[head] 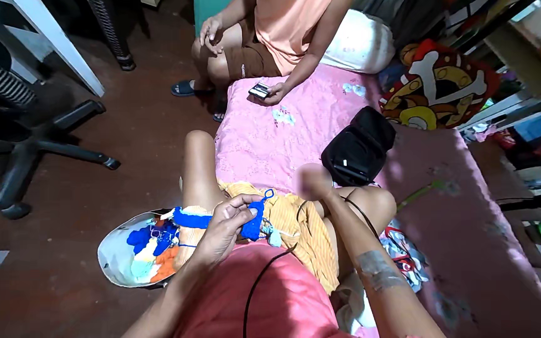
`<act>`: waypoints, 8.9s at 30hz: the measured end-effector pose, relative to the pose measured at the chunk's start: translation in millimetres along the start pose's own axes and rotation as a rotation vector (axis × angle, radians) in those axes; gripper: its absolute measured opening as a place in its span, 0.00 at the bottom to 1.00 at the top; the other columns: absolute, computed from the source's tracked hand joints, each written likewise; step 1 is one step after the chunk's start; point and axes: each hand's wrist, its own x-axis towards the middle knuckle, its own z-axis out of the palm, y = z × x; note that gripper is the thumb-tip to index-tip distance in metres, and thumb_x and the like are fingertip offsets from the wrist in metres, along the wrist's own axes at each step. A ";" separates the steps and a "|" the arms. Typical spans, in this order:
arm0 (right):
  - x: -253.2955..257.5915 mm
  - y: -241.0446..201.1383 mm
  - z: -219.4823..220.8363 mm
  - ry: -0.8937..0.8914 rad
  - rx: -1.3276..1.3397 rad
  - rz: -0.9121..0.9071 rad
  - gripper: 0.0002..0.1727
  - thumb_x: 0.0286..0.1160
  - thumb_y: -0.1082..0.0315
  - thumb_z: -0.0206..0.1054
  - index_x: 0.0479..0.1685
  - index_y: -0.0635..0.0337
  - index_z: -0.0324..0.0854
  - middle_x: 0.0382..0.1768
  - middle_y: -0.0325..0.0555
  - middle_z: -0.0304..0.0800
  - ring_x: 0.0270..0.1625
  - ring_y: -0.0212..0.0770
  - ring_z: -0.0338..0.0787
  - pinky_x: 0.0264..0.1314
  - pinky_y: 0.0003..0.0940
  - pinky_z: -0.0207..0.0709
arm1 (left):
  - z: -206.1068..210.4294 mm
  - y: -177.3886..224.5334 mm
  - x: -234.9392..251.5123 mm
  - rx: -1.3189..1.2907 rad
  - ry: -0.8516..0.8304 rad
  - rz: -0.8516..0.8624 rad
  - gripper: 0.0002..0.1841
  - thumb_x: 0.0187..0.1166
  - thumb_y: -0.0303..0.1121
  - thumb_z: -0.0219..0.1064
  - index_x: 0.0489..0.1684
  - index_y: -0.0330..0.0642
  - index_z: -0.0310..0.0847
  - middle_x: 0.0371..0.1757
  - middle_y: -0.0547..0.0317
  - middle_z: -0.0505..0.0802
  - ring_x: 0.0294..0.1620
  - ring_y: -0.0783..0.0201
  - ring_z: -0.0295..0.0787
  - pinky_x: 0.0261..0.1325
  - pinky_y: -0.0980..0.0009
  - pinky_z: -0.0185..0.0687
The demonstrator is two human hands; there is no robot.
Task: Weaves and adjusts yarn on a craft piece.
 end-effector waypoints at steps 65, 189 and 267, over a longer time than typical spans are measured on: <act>-195.8 -106.8 41.6 0.270 1.541 -0.663 0.19 0.67 0.82 0.67 0.59 0.73 0.76 0.51 0.50 0.89 0.48 0.32 0.90 0.52 0.27 0.85 | 27.3 -54.6 4.3 0.270 0.239 0.461 0.13 0.69 0.21 0.69 0.52 0.33 0.85 0.46 0.63 0.93 0.47 0.72 0.90 0.56 0.74 0.86; -216.6 -66.0 41.0 0.194 1.666 -0.695 0.13 0.78 0.78 0.59 0.59 0.65 0.74 0.35 0.37 0.89 0.23 0.19 0.75 0.23 0.14 0.66 | 28.1 -31.4 33.1 -0.060 -0.320 0.006 0.19 0.80 0.35 0.67 0.70 0.55 0.84 0.18 0.79 0.80 0.14 0.87 0.65 0.18 0.89 0.61; -206.9 -82.2 36.9 0.210 1.808 -0.824 0.21 0.67 0.81 0.70 0.62 0.68 0.82 0.55 0.48 0.90 0.33 0.24 0.83 0.29 0.18 0.75 | 56.1 -26.3 7.2 0.481 -0.053 0.474 0.42 0.68 0.19 0.68 0.89 0.27 0.53 0.46 0.61 0.93 0.41 0.72 0.91 0.42 0.80 0.87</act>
